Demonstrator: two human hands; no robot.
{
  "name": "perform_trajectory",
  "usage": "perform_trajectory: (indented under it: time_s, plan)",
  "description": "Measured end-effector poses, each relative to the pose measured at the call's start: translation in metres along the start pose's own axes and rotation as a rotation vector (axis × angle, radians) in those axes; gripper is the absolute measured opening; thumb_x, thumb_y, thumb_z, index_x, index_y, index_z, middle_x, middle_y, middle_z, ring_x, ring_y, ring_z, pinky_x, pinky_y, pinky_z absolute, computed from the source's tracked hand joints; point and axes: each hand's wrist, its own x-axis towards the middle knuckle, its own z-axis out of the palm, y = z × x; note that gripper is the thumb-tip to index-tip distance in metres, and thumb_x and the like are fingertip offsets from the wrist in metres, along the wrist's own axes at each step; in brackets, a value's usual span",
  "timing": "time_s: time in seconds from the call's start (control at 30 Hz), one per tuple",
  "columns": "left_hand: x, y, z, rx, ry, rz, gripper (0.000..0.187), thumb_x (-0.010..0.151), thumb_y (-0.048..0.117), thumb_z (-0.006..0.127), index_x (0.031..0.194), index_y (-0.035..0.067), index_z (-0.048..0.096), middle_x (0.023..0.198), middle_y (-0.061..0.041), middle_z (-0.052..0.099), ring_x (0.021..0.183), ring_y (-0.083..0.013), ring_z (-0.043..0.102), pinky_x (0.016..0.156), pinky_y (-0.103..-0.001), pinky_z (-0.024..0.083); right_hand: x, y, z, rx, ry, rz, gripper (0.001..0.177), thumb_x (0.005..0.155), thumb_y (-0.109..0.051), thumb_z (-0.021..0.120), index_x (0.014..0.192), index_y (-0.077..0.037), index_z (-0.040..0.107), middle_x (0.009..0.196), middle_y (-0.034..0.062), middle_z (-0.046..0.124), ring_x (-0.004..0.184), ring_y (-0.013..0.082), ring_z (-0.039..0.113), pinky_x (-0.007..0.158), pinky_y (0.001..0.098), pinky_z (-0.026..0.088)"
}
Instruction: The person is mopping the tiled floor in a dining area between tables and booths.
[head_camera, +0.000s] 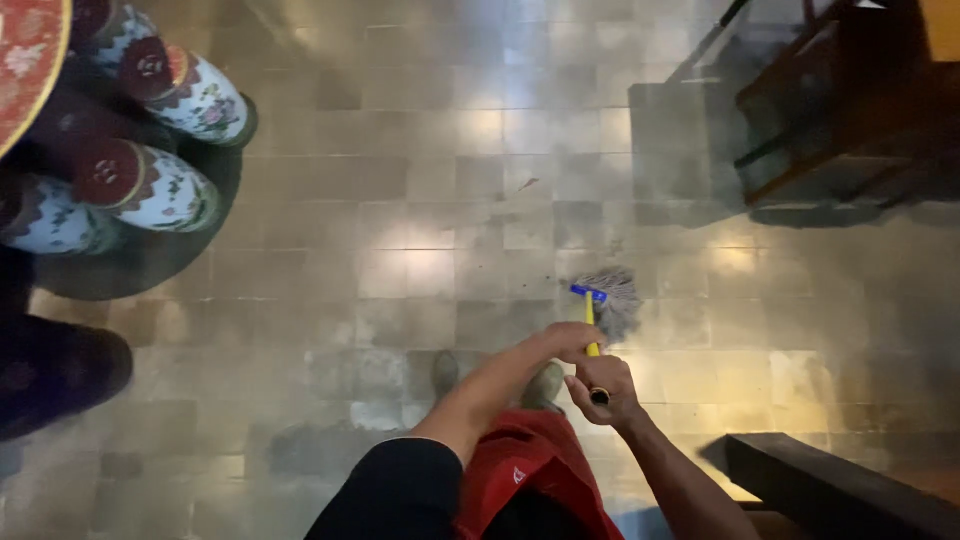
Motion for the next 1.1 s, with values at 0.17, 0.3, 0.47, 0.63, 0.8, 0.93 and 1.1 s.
perform_trajectory:
  time_s: [0.17,0.3,0.47,0.63,0.8,0.93,1.1]
  plan:
    - [-0.152,0.029,-0.101,0.085,-0.058,-0.336,0.03,0.084,0.035,0.075,0.104,0.013,0.068,0.105,-0.011,0.073,0.097,-0.0333,0.07,0.08,-0.049,0.054,0.051,-0.04,0.093,0.158,-0.031,-0.113,0.03,0.088,-0.006,0.064,0.064,-0.01,0.046,0.055,0.0058,0.05,0.046,0.0219,0.05,0.046,0.0368,0.04]
    - [-0.278,0.003,-0.135,0.129,0.129,-0.468,0.027,0.085,0.035,0.074,0.101,0.014,0.073,0.106,-0.012,0.073,0.101,-0.0362,0.07,0.083,-0.049,0.056,0.074,-0.048,0.186,0.104,-0.233,-0.207,0.023,0.086,-0.01,0.062,0.067,-0.009,0.048,0.058,0.0077,0.049,0.048,0.0258,0.048,0.049,0.041,0.041]
    - [-0.411,-0.085,-0.125,0.194,0.501,-0.595,0.022,0.077,0.023,0.076,0.095,0.013,0.068,0.102,-0.014,0.07,0.098,-0.0388,0.067,0.084,-0.051,0.054,0.111,-0.057,0.287,0.477,-0.296,-0.318,0.03,0.094,-0.006,0.059,0.07,-0.006,0.042,0.064,0.009,0.048,0.055,0.0246,0.049,0.055,0.0392,0.043]
    - [-0.457,-0.127,-0.111,0.27,0.691,-0.804,0.018,0.087,0.022,0.075,0.096,0.011,0.064,0.106,-0.019,0.066,0.103,-0.0422,0.065,0.086,-0.053,0.054,0.111,-0.017,0.347,0.555,-0.407,-0.145,0.027,0.089,-0.002,0.059,0.07,-0.003,0.04,0.064,0.0072,0.046,0.058,0.0173,0.045,0.054,0.0374,0.04]
    - [-0.416,-0.099,-0.122,0.161,0.659,-1.256,0.046,0.074,0.02,0.08,0.114,0.014,0.058,0.136,-0.023,0.048,0.105,-0.0474,0.062,0.084,-0.055,0.055,0.107,-0.012,0.319,0.511,-0.448,0.068,0.027,0.094,0.0,0.06,0.076,0.0,0.039,0.071,0.009,0.039,0.063,0.0186,0.037,0.06,0.0378,0.036]
    - [-0.357,-0.118,-0.083,0.325,0.579,-0.939,0.037,0.081,0.026,0.075,0.112,0.01,0.064,0.119,-0.026,0.06,0.098,-0.0457,0.067,0.083,-0.053,0.057,0.083,-0.003,0.243,0.452,-0.431,0.005,0.034,0.095,0.0,0.061,0.07,-0.002,0.039,0.066,0.0082,0.04,0.058,0.0204,0.037,0.058,0.0376,0.033]
    - [-0.241,-0.056,-0.01,0.297,0.471,-0.57,0.029,0.091,0.039,0.071,0.094,0.01,0.071,0.097,-0.017,0.07,0.095,-0.039,0.067,0.082,-0.052,0.054,0.016,-0.041,0.118,0.272,-0.404,0.025,0.037,0.089,0.004,0.065,0.065,-0.003,0.038,0.062,0.008,0.043,0.055,0.0219,0.043,0.054,0.0376,0.036]
